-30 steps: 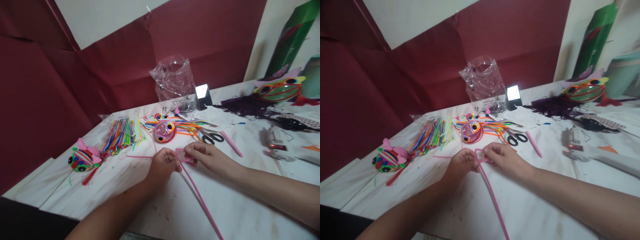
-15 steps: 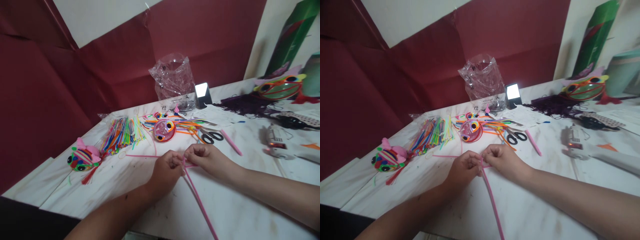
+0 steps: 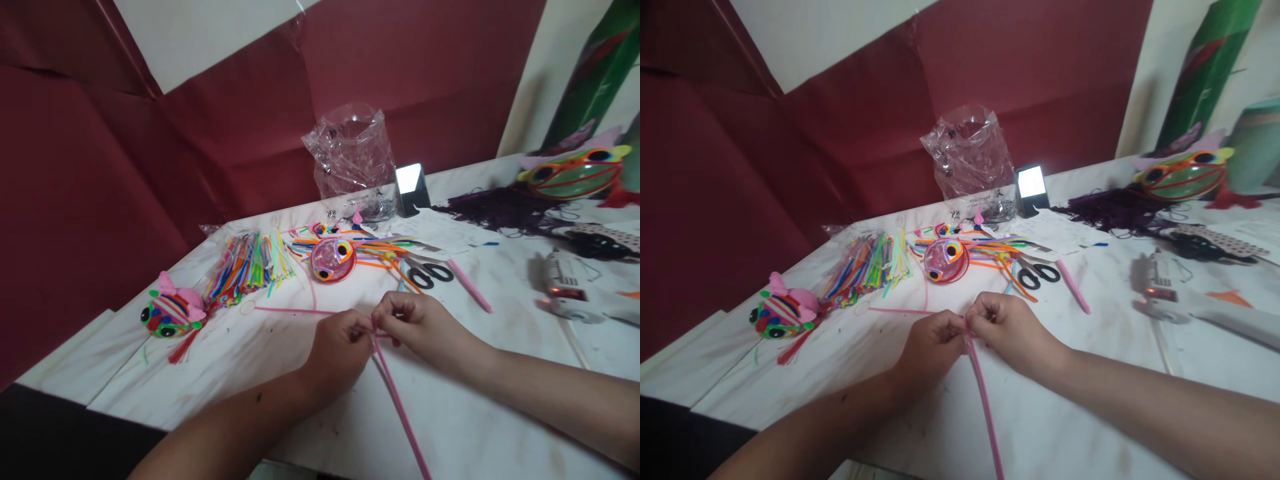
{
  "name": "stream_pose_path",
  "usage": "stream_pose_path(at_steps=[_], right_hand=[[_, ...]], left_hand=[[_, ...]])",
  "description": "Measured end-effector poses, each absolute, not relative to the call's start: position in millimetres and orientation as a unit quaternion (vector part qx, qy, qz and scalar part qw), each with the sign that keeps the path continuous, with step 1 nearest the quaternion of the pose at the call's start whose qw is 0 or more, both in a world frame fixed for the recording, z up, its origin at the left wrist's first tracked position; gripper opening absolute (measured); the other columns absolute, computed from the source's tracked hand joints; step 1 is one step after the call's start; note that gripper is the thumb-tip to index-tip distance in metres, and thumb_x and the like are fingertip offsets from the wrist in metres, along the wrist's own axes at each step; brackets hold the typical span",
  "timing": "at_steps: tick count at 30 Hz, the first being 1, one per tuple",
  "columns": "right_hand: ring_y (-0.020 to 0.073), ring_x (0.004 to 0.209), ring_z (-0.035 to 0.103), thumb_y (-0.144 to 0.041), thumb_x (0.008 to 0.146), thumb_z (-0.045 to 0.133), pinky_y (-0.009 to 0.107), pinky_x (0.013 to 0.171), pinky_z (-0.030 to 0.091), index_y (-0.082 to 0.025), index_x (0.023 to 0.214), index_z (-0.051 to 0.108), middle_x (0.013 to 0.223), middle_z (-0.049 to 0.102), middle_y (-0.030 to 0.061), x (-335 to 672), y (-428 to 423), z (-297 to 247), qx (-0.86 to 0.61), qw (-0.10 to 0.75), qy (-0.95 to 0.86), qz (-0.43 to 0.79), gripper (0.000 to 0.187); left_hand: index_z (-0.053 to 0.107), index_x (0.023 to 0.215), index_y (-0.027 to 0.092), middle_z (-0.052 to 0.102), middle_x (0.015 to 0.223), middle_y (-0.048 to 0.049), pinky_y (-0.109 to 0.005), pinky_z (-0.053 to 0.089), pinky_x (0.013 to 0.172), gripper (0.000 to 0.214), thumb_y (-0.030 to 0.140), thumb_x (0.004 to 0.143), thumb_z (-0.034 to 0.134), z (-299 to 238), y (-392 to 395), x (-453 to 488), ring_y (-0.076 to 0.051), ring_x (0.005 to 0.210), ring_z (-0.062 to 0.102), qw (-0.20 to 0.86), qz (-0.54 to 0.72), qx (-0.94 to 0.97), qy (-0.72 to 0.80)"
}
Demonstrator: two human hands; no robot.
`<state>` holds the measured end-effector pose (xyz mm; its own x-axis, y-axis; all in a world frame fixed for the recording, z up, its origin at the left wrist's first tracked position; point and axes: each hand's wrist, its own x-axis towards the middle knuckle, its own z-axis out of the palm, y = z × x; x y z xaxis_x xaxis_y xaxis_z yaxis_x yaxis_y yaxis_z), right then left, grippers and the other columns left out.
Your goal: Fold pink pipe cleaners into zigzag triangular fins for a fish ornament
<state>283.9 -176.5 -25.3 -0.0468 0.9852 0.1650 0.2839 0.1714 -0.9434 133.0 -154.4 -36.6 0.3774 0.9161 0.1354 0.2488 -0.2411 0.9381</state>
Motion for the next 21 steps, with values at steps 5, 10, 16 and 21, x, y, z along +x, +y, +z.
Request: stream_pose_path(at_steps=[5,10,16,21], right_hand=[[0.0124,0.058,0.049,-0.038,0.079,0.048,0.025,0.057,0.039,-0.018,0.063,0.054,0.061,0.054,-0.0009,289,-173,-24,-0.504,0.479,-0.599,0.397,0.027],[0.0129,0.062,0.049,-0.042,0.083,0.046,0.026,0.060,0.040,-0.018,0.067,0.053,0.064,0.053,-0.0007,295,-163,-30,-0.497,0.494,-0.584,0.411,0.029],[0.0130,0.061,0.048,-0.036,0.080,0.048,0.026,0.058,0.040,-0.018,0.070,0.054,0.066,0.054,-0.0004,293,-162,-38,-0.501,0.468,-0.624,0.374,0.021],[0.0127,0.058,0.046,-0.035,0.077,0.053,0.025,0.053,0.037,-0.018,0.071,0.056,0.062,0.053,-0.0011,287,-168,-36,-0.509,0.424,-0.675,0.325,0.019]], left_hand=[[0.056,0.067,0.015,0.058,0.052,0.0018,-0.025,0.045,0.055,0.009,0.011,0.059,0.058,-30,-144,133,-0.012,0.050,0.056,0.582,0.384,0.590,0.408],[0.049,0.073,0.016,0.058,0.052,0.0033,-0.025,0.045,0.056,0.022,0.016,0.059,0.065,-20,-130,126,-0.010,0.048,0.055,0.648,0.435,0.492,0.387],[0.042,0.072,0.017,0.058,0.053,0.0030,-0.024,0.044,0.056,0.029,0.017,0.058,0.067,-19,-127,124,-0.010,0.049,0.054,0.662,0.454,0.466,0.373],[0.041,0.072,0.018,0.056,0.050,0.0043,-0.024,0.045,0.055,0.029,0.014,0.058,0.066,-17,-132,126,-0.010,0.048,0.054,0.681,0.433,0.462,0.368]])
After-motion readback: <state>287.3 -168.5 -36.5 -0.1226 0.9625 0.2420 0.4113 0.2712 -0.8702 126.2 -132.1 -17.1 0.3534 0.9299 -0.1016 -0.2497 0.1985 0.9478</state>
